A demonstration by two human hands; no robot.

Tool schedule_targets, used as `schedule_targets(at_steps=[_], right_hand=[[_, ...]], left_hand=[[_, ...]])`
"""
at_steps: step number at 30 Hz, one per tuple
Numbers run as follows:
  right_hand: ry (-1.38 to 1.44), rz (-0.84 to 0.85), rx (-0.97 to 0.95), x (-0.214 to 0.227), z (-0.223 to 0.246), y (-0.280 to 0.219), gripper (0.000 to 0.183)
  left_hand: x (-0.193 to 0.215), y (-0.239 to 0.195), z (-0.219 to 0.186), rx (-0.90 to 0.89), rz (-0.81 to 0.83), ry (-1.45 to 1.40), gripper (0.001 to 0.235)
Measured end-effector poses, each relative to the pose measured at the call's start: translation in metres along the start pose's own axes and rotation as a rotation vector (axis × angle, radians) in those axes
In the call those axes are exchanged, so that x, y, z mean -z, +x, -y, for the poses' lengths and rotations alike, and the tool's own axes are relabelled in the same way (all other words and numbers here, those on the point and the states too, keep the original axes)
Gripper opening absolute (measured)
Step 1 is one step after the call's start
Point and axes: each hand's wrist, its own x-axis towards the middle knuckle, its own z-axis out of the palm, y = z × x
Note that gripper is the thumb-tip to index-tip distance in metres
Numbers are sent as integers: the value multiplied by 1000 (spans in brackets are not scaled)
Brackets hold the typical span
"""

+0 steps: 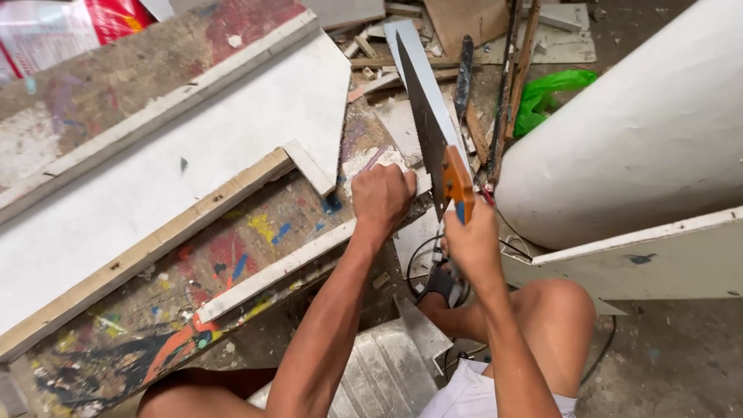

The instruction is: Using a hand saw to cut a strip of material and fitting it into a larger frame assembly.

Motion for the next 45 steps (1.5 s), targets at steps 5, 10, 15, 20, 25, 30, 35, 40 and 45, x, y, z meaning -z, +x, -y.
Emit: schedule_targets(at_steps=[5, 10, 15, 20, 25, 30, 35, 40, 45], right_hand=[[50, 52, -341, 40, 43, -71, 31], [-222, -58, -774, 104, -43, -154, 22], [-234, 83, -275, 26, 13, -9, 20], [25, 90, -124, 24, 26, -20, 16], [-147, 78, -211, 84, -2, -109, 35], [-92, 40, -34, 46, 19, -36, 13], [-13, 154, -125, -3, 17, 55, 17], [57, 141, -156, 10, 18, 33, 23], [-82, 107, -246, 65, 9, -91, 10]], left_hand=[[0, -1, -2, 22, 2, 26, 46], [-7, 3, 4, -58, -94, -57, 43], [-11, 2, 4, -100, -135, -27, 42], [13, -2, -10, 50, -73, 21, 44], [2, 9, -6, 30, -71, 0, 40], [-3, -4, -5, 0, -20, -2, 40], [28, -8, -21, 80, 11, -23, 41], [13, -6, -15, 127, 22, -3, 47], [-14, -2, 1, 116, -8, 32, 46]])
